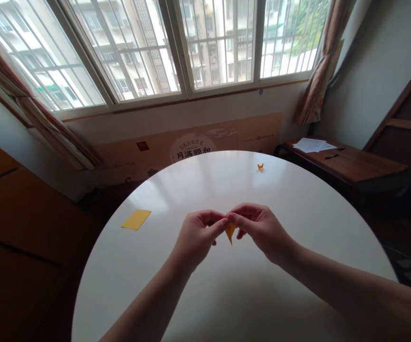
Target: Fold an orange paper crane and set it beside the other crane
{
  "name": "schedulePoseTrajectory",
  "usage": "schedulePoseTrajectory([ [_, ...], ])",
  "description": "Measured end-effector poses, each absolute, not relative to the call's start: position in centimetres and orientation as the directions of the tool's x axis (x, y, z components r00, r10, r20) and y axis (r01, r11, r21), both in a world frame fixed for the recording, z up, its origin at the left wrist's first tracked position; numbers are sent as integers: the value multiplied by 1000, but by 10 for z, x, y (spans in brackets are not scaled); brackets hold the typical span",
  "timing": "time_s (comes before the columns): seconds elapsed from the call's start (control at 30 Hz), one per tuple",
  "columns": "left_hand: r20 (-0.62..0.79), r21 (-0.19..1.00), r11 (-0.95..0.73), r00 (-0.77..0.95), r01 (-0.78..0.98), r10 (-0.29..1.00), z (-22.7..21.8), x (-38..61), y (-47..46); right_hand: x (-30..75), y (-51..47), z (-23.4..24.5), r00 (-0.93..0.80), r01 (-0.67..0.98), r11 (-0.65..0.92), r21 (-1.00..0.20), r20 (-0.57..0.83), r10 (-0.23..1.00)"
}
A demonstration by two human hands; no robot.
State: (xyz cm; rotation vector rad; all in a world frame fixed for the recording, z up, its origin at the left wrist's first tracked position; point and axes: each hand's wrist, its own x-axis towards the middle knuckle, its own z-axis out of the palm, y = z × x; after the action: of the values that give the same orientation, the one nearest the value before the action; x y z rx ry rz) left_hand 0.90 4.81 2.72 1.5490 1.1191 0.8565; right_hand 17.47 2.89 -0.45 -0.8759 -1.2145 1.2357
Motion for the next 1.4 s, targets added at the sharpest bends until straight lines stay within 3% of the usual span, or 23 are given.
schedulePoseTrajectory([
  [0.23, -49, 975, -44, 402, 218, 914, 26, 12, 46, 177, 30, -4, -22, -225, 176, -958, 185, 982],
  [0.5, -41, 964, -63, 378, 258, 925, 24, 13, 46, 175, 28, -3, -17, -250, 152, -956, 161, 987],
  [0.93, 138, 895, -273, 364, 352, 921, 22, 10, 46, 175, 28, -2, -29, -340, 95, -935, 112, 993],
  [1.2, 41, 948, -154, 376, 277, 926, 18, 14, 49, 176, 30, -5, 6, -327, 116, -938, 120, 993],
  [1.4, 45, 943, -163, 376, 289, 926, 18, 12, 48, 176, 32, -5, 28, -332, 102, -938, 98, 995],
])
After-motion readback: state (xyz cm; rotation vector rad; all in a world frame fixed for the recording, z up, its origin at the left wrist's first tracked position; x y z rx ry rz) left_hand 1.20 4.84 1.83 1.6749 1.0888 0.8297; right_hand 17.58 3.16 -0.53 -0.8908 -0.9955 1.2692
